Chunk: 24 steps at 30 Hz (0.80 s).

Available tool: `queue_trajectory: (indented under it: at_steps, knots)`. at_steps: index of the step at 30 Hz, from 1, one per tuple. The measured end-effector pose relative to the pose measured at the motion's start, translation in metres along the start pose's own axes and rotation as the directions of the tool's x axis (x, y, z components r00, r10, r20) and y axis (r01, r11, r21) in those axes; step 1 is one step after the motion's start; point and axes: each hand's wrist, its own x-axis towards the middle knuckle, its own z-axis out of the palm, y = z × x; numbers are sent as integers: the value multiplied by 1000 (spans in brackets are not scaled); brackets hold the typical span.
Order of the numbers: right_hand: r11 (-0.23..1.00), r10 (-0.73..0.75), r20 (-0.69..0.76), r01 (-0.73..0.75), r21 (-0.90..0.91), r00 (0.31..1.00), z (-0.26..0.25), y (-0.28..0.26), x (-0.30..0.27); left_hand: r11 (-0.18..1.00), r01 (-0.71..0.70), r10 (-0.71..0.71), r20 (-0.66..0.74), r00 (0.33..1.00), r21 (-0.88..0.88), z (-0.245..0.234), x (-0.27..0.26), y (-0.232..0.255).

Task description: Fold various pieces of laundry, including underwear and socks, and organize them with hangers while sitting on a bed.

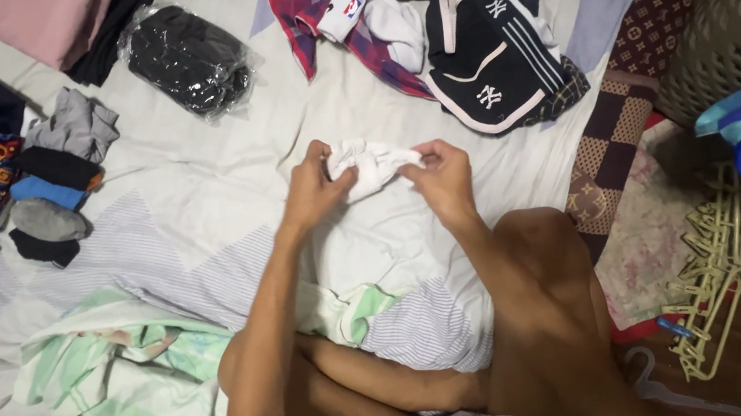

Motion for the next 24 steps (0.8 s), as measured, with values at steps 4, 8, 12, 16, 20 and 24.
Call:
queue_trajectory:
  at_steps: [4, 8, 12, 16, 20, 24]
  knots:
    - [911, -390, 18, 388, -138, 921, 23, -3, -20, 997, 71, -65, -180, 982, 29, 27, -12, 3]
    - [831, -486, 213, 523, -188, 848, 25, -1, -32, 980, 147, -175, -221, 959, -136, 39, -24, 0]
    - [734, -580, 281, 640, -226, 765, 10, 15, -25, 801, 120, -174, -37, 984, -586, 42, -38, -9]
    - [858, -409, 310, 478, -190, 858, 5, 12, -7, 723, 52, -96, -26, 995, -689, 46, -41, -27]
    - [966, -256, 252, 253, 44, 933, 3, 30, 29, 692, 46, -129, -60, 990, -721, 45, -50, -11]
    - [930, -345, 212, 363, -54, 914, 14, 40, 28, 777, -16, -68, -110, 992, -630, 53, -55, -28]
